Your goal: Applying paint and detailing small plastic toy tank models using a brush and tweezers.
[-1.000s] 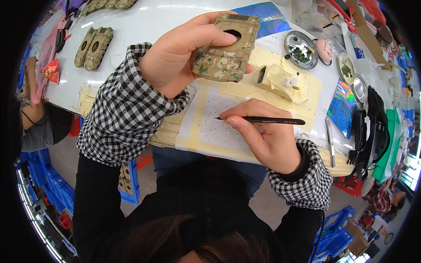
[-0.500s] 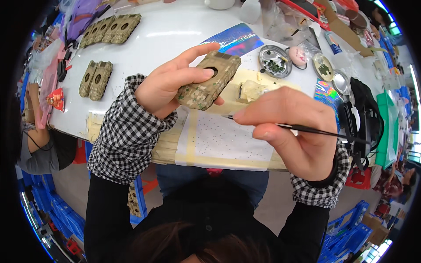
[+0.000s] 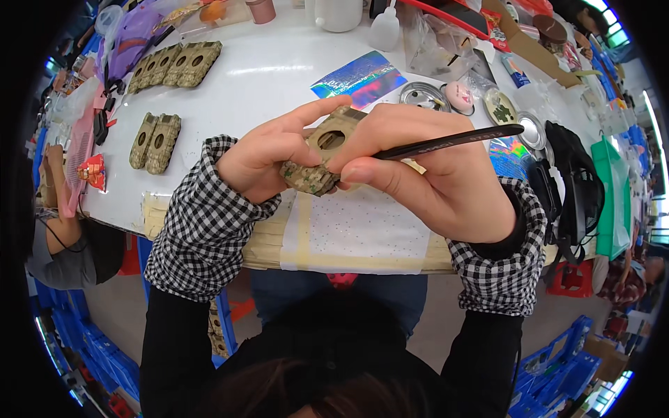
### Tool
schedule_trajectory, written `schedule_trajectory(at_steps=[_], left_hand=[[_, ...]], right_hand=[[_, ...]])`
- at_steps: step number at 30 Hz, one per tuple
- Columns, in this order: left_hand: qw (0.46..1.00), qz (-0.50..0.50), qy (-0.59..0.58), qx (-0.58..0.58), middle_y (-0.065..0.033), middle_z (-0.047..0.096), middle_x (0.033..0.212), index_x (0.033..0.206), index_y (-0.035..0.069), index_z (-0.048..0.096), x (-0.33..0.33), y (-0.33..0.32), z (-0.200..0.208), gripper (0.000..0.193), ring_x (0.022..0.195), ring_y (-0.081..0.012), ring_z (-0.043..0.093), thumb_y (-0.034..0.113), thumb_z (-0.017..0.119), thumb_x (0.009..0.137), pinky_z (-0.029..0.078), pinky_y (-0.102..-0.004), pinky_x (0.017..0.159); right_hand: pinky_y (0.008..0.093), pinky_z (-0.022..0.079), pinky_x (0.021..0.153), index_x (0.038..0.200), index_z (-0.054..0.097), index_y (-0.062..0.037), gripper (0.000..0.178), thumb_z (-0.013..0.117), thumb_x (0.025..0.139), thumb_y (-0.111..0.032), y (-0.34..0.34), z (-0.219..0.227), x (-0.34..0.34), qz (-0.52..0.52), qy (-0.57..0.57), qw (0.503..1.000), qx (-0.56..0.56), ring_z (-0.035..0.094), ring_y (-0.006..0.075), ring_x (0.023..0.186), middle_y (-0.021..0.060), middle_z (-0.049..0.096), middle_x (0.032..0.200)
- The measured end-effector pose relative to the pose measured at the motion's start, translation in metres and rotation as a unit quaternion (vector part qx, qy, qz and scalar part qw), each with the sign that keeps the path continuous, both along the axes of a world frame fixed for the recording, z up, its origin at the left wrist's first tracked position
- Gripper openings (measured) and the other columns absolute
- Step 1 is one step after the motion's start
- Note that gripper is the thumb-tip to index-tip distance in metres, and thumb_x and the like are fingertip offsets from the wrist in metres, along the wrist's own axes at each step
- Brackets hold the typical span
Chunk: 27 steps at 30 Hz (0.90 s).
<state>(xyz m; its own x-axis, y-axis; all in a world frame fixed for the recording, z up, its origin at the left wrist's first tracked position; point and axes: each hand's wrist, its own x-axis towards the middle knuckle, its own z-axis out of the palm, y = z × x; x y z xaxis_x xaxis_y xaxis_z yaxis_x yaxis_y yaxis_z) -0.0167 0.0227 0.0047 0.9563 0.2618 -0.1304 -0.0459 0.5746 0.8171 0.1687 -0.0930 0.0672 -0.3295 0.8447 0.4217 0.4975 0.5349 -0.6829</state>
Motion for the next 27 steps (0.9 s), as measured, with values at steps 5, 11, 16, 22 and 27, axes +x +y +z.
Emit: schedule_trajectory(at_steps=[5, 11, 16, 22, 27], left_hand=[[0.999, -0.002, 0.042, 0.000, -0.0223, 0.056, 0.119, 0.148, 0.004, 0.022, 0.000, -0.006, 0.010, 0.072, 0.097, -0.0313, 0.063, 0.004, 0.048, 0.081, 0.053, -0.0428, 0.084], [0.999, 0.003, 0.046, 0.007, -0.0221, 0.056, 0.118, 0.148, 0.005, 0.022, 0.000, -0.006, 0.009, 0.073, 0.097, -0.0317, 0.063, 0.004, 0.049, 0.080, 0.054, -0.0429, 0.083], [0.998, 0.005, 0.053, 0.015, -0.0220, 0.057, 0.116, 0.147, 0.004, 0.022, 0.000, -0.007, 0.009, 0.074, 0.095, -0.0314, 0.064, 0.004, 0.049, 0.079, 0.055, -0.0424, 0.082], [0.998, 0.010, 0.054, 0.019, -0.0221, 0.059, 0.114, 0.147, 0.002, 0.021, 0.001, -0.006, 0.008, 0.075, 0.093, -0.0308, 0.065, 0.003, 0.051, 0.078, 0.055, -0.0419, 0.081], [0.998, 0.007, 0.059, 0.021, -0.0222, 0.058, 0.114, 0.147, 0.001, 0.021, 0.001, -0.006, 0.008, 0.075, 0.094, -0.0305, 0.064, 0.002, 0.052, 0.078, 0.055, -0.0412, 0.081]], right_hand=[[0.0312, 0.049, 0.072, 0.089, 0.067, 0.0030, 0.026, 0.060, 0.091, -0.021, -0.004, -0.002, 0.002, -0.029, 0.018, 0.999, -0.020, 0.062, 0.0213, 0.079, 0.0114, 0.070, 0.087], [0.0306, 0.049, 0.072, 0.088, 0.067, 0.0032, 0.025, 0.060, 0.091, -0.021, -0.005, -0.002, 0.002, -0.036, 0.012, 0.999, -0.036, 0.062, 0.0209, 0.079, 0.0117, 0.070, 0.085], [0.0306, 0.049, 0.071, 0.088, 0.067, 0.0030, 0.025, 0.061, 0.090, -0.021, -0.004, -0.003, 0.004, -0.031, -0.002, 0.999, -0.030, 0.062, 0.0207, 0.078, 0.0108, 0.070, 0.084], [0.0306, 0.048, 0.069, 0.089, 0.068, 0.0026, 0.026, 0.061, 0.089, -0.023, -0.003, -0.004, 0.003, -0.021, -0.007, 1.000, -0.020, 0.062, 0.0208, 0.076, 0.0097, 0.069, 0.083], [0.0311, 0.048, 0.069, 0.089, 0.068, 0.0028, 0.027, 0.061, 0.089, -0.023, -0.003, -0.003, 0.002, -0.019, -0.009, 0.999, -0.026, 0.061, 0.0212, 0.076, 0.0099, 0.069, 0.083]])
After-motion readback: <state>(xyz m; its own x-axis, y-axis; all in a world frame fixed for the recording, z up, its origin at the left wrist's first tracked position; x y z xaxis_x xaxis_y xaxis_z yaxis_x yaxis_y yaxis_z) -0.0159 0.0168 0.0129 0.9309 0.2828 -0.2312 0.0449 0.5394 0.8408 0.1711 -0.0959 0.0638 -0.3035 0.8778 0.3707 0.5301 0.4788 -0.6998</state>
